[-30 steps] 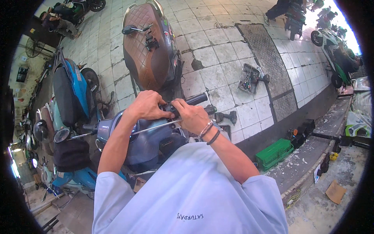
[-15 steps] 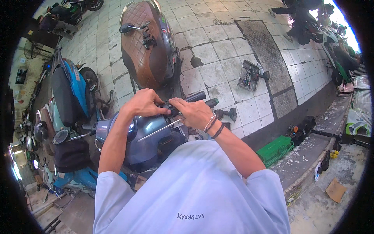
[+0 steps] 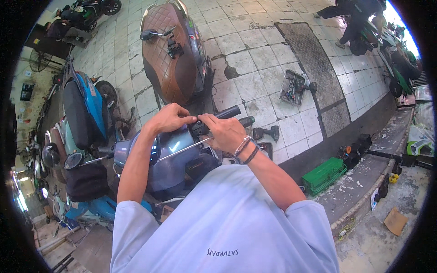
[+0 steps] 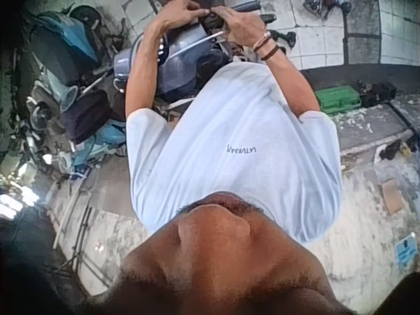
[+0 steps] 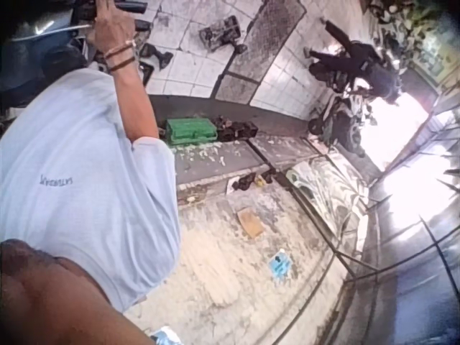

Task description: The person unscrews the housing on a motorcycle handlebar and adjusts the brake lever assembly using a screwdriver.

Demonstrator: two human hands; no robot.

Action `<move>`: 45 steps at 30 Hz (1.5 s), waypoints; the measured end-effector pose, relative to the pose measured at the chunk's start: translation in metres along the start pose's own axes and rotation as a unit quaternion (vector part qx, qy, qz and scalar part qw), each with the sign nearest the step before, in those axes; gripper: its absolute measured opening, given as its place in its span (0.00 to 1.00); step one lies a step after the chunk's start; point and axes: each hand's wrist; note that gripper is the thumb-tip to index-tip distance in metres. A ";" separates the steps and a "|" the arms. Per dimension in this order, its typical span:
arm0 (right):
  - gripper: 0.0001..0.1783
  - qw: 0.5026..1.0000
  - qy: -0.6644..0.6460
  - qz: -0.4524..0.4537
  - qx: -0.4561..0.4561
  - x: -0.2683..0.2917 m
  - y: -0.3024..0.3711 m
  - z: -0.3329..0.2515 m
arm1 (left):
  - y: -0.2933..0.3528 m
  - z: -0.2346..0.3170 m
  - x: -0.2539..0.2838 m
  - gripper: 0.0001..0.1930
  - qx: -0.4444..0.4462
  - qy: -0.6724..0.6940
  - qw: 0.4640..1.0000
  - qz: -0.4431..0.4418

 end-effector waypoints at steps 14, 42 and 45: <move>0.34 0.999 -0.036 -0.009 -0.038 -0.003 -0.005 -0.001 | 0.006 0.011 0.008 0.34 -0.014 -0.025 0.999 -0.042; 0.33 0.991 -0.042 0.125 -0.037 -0.030 0.014 -0.004 | -0.001 -0.009 -0.004 0.30 -0.053 0.039 0.998 -0.001; 0.33 0.988 -0.048 0.144 -0.026 -0.029 0.014 -0.003 | -0.010 -0.003 0.024 0.33 0.001 0.024 0.992 -0.125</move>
Point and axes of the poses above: each hand's wrist, its own y-axis away from the middle knuckle, its own x-axis out of the back of the hand, z = x × y, and after that the axes turned 13 degrees about -x, right-handed
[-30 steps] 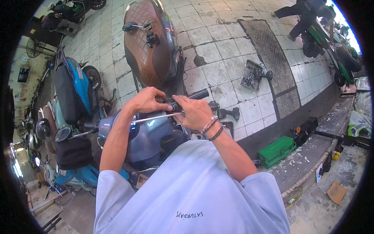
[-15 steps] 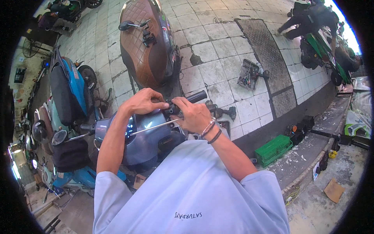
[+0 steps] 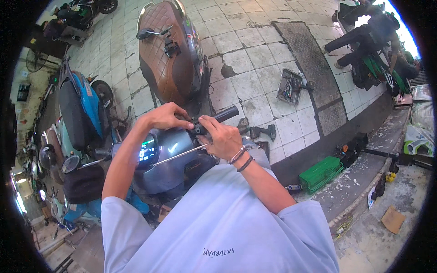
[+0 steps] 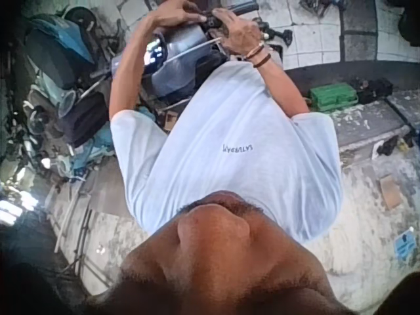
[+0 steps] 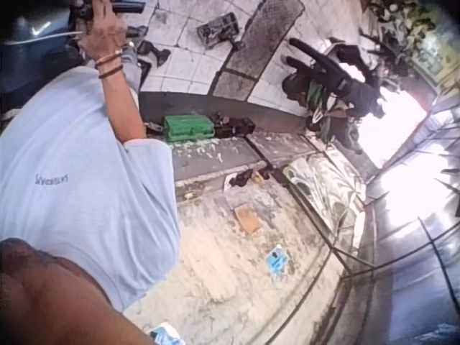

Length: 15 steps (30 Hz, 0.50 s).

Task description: The person unscrews the housing on a motorcycle handlebar and adjusts the brake lever assembly using a screwdriver.

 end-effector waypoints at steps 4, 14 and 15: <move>0.34 1.000 0.012 0.003 -0.007 -0.003 0.002 0.002 | -0.030 -0.029 -0.005 0.42 -0.051 -0.020 0.996 -0.070; 0.32 0.999 0.036 -0.002 0.010 -0.006 0.008 0.004 | -0.099 -0.134 -0.041 0.43 -0.040 0.358 0.912 -0.197; 0.32 0.999 0.038 -0.008 0.014 -0.007 0.007 0.004 | -0.106 -0.134 -0.040 0.43 -0.072 0.335 0.902 -0.263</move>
Point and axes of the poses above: each hand's wrist, its own y-axis away from the middle knuckle, its own x-axis out of the back of the hand, z = x × y, and after that the axes turned 13 degrees about -x, right-handed
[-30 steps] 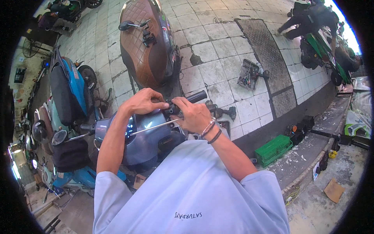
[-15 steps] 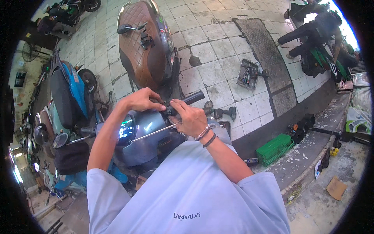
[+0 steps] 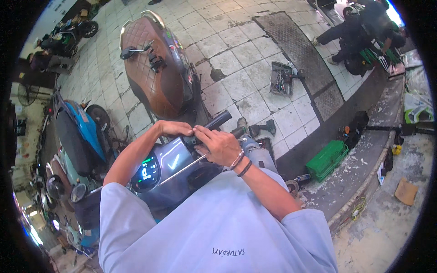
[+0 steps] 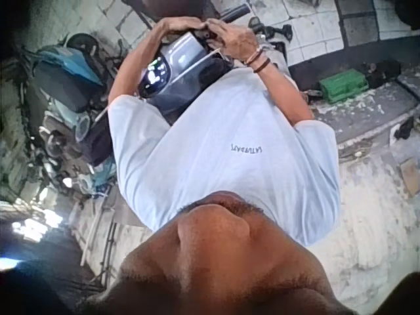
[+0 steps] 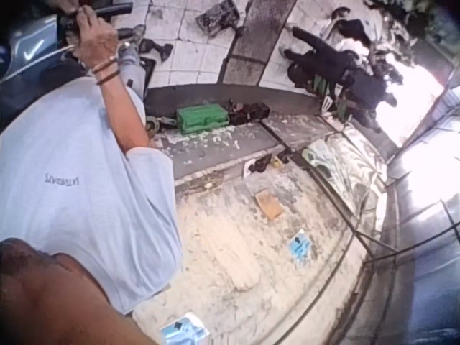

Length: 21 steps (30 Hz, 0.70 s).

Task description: The person unscrews the housing on a motorcycle handlebar and adjusts the brake lever assembly using a screwdriver.

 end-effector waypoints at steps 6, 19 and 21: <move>0.33 0.999 -0.009 0.008 -0.036 0.008 -0.003 -0.007 | -0.001 0.023 -0.022 0.48 0.005 0.005 0.999 -0.032; 0.21 0.992 0.037 0.044 -0.111 0.005 0.011 -0.021 | -0.017 0.002 -0.011 0.35 -0.002 -0.164 0.986 -0.021; 0.19 0.992 0.035 0.042 -0.115 0.004 0.011 -0.029 | -0.017 0.003 -0.011 0.34 0.005 -0.169 0.985 -0.020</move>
Point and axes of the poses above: each hand's wrist, its own y-axis away from the middle knuckle, its own x-axis out of the back of the hand, z = x × y, and after that the axes turned 13 degrees about -x, right-handed
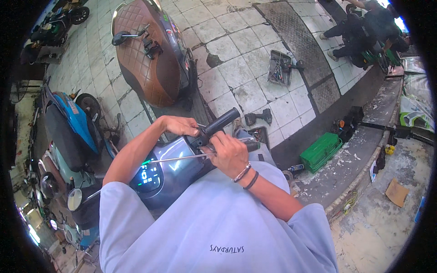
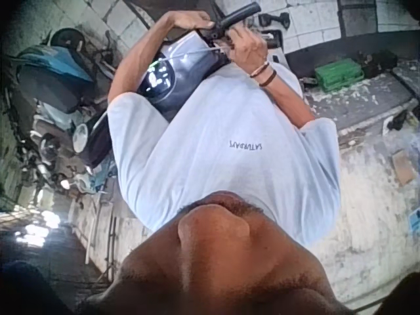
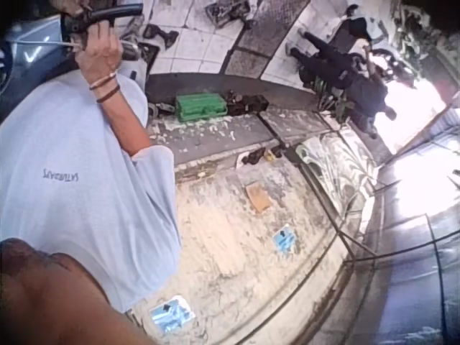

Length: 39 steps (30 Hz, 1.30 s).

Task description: The person unscrews the housing on a motorcycle handlebar and adjusts the brake lever assembly using a screwdriver.

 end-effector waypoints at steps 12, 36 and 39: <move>0.17 0.987 0.099 -0.116 -0.050 0.003 0.003 -0.020 | -0.003 0.005 0.007 0.40 -0.027 0.004 0.998 -0.062; 0.28 0.995 -0.012 -0.098 -0.015 0.011 -0.022 0.010 | 0.001 0.043 0.003 0.42 -0.029 -0.074 0.995 -0.056; 0.32 0.991 -0.017 -0.131 -0.032 0.017 -0.036 0.012 | -0.003 0.034 0.008 0.42 -0.059 -0.048 0.995 -0.069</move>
Point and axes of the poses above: each hand's wrist, its own y-axis away from the middle knuckle, its own x-axis out of the back of the hand, z = x × y, and after that the axes turned 13 degrees about -x, right-handed
